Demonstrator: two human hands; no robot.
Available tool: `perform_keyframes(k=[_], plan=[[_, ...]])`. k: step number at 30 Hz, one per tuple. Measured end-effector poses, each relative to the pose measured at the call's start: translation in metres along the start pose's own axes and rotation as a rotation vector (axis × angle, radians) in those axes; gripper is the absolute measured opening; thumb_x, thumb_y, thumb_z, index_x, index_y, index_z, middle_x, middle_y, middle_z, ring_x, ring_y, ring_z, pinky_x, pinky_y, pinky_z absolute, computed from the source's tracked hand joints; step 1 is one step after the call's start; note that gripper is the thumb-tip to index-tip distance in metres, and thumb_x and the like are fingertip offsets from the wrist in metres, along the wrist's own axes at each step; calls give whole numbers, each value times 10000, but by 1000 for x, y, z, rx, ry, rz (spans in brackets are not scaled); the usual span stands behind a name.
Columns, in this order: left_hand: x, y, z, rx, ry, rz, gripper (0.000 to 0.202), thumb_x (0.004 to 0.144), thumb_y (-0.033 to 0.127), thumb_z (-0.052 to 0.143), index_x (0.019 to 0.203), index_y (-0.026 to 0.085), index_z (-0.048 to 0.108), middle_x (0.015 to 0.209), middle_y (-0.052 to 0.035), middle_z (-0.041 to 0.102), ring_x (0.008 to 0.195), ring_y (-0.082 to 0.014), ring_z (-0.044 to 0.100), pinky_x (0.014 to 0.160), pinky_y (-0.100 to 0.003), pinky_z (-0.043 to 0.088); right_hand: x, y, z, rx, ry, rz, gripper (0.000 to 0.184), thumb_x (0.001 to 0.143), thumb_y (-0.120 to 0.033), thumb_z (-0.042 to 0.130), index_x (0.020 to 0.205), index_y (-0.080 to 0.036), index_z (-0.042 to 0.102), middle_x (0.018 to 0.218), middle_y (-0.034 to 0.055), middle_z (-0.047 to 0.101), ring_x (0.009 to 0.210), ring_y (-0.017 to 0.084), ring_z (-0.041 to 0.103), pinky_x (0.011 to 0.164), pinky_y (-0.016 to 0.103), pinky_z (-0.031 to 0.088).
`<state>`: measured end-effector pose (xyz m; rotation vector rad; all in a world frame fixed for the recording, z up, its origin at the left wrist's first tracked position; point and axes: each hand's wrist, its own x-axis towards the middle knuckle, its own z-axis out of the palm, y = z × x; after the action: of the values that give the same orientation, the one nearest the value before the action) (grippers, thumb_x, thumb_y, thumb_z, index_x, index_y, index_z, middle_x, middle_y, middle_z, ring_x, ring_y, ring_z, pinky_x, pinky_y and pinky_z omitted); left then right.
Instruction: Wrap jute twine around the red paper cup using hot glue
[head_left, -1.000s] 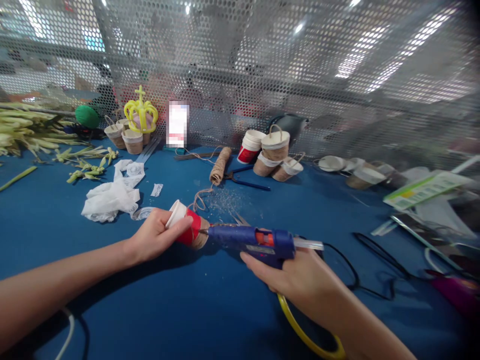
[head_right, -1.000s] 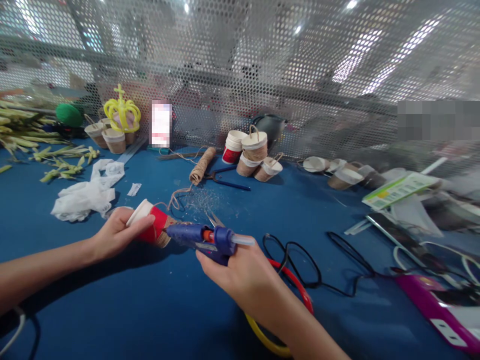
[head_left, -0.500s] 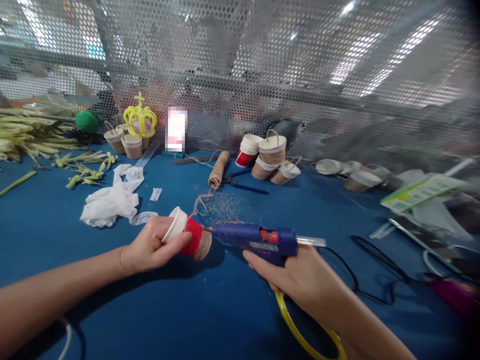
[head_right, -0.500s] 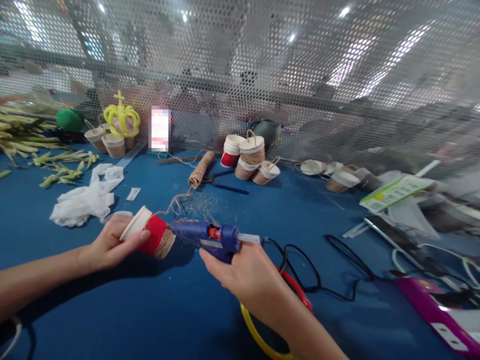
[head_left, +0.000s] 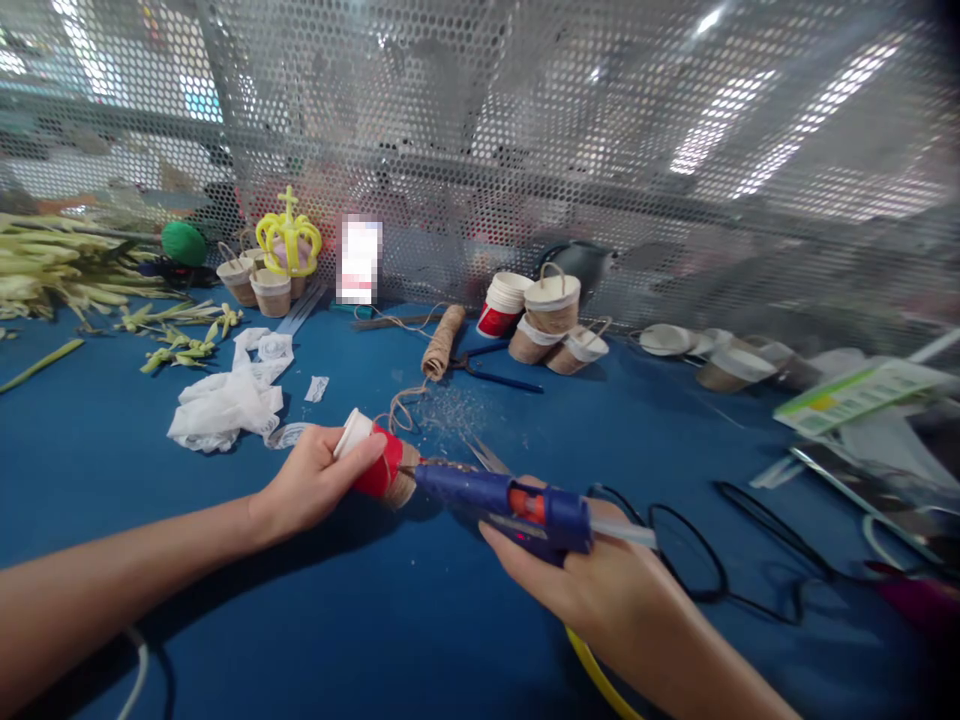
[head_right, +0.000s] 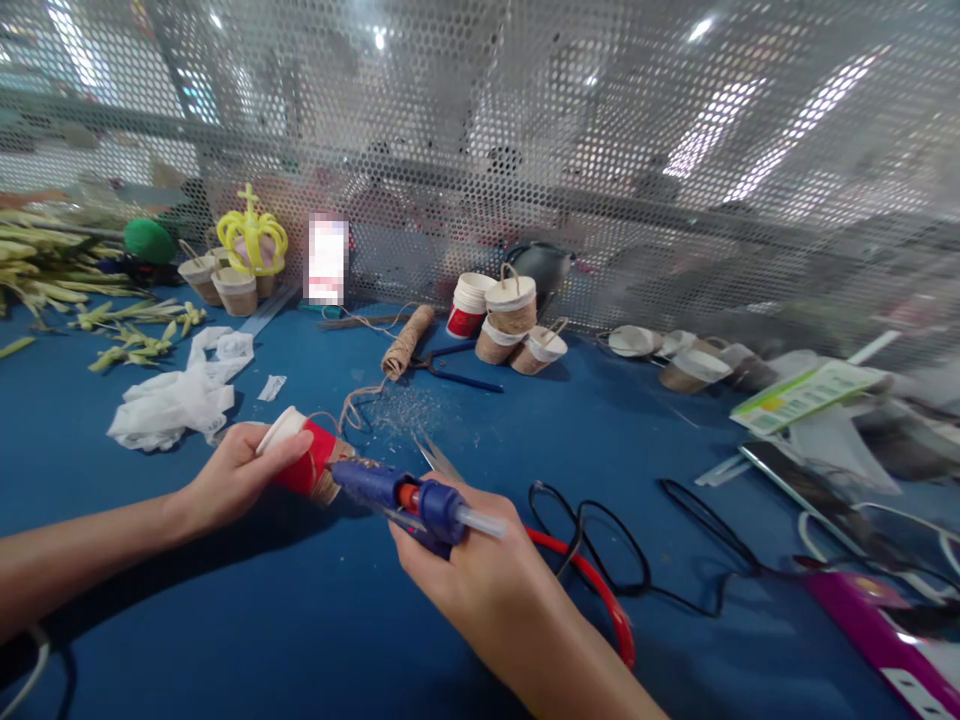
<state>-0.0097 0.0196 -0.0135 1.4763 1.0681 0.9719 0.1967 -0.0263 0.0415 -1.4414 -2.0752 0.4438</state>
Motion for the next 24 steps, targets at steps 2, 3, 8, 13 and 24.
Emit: perform_keyframes(k=[2, 3, 8, 13, 24], plan=[[0, 1, 1, -68, -15, -32, 371, 783, 413, 476, 633, 96, 599, 563, -18, 587, 483, -90, 468, 457, -188, 370, -1, -2, -4, -3, -51, -24, 158, 706, -153, 509, 642, -248, 618, 501, -6, 582, 467, 136, 531, 445, 227, 455], [0, 1, 1, -103, -33, -44, 364, 785, 408, 477, 661, 95, 618, 595, -33, 622, 510, -105, 512, 492, -199, 404, -1, -3, -6, -2, -72, -35, 155, 706, -154, 508, 649, -246, 620, 505, -7, 581, 466, 133, 528, 445, 225, 452], [0, 2, 1, -112, -60, -26, 367, 806, 391, 454, 670, 96, 625, 605, -48, 643, 543, -133, 560, 531, -223, 433, 1, -7, -13, 18, -124, -32, 164, 708, -148, 496, 670, -242, 624, 511, -7, 585, 460, 134, 530, 427, 225, 441], [-2, -1, -4, 238, -10, 248, 389, 822, 309, 425, 475, 134, 438, 444, 43, 371, 419, -60, 311, 409, -197, 241, 2, -4, -14, 33, -62, -1, 143, 728, -189, 492, 692, -232, 623, 544, 12, 605, 495, 146, 559, 449, 222, 461], [-6, 7, -7, 419, -46, 697, 345, 795, 124, 423, 468, 168, 321, 445, 55, 306, 438, -70, 285, 449, -225, 239, 2, 3, -15, 7, -92, 34, 204, 710, -263, 556, 508, -232, 555, 376, -25, 484, 461, 163, 555, 370, 230, 410]])
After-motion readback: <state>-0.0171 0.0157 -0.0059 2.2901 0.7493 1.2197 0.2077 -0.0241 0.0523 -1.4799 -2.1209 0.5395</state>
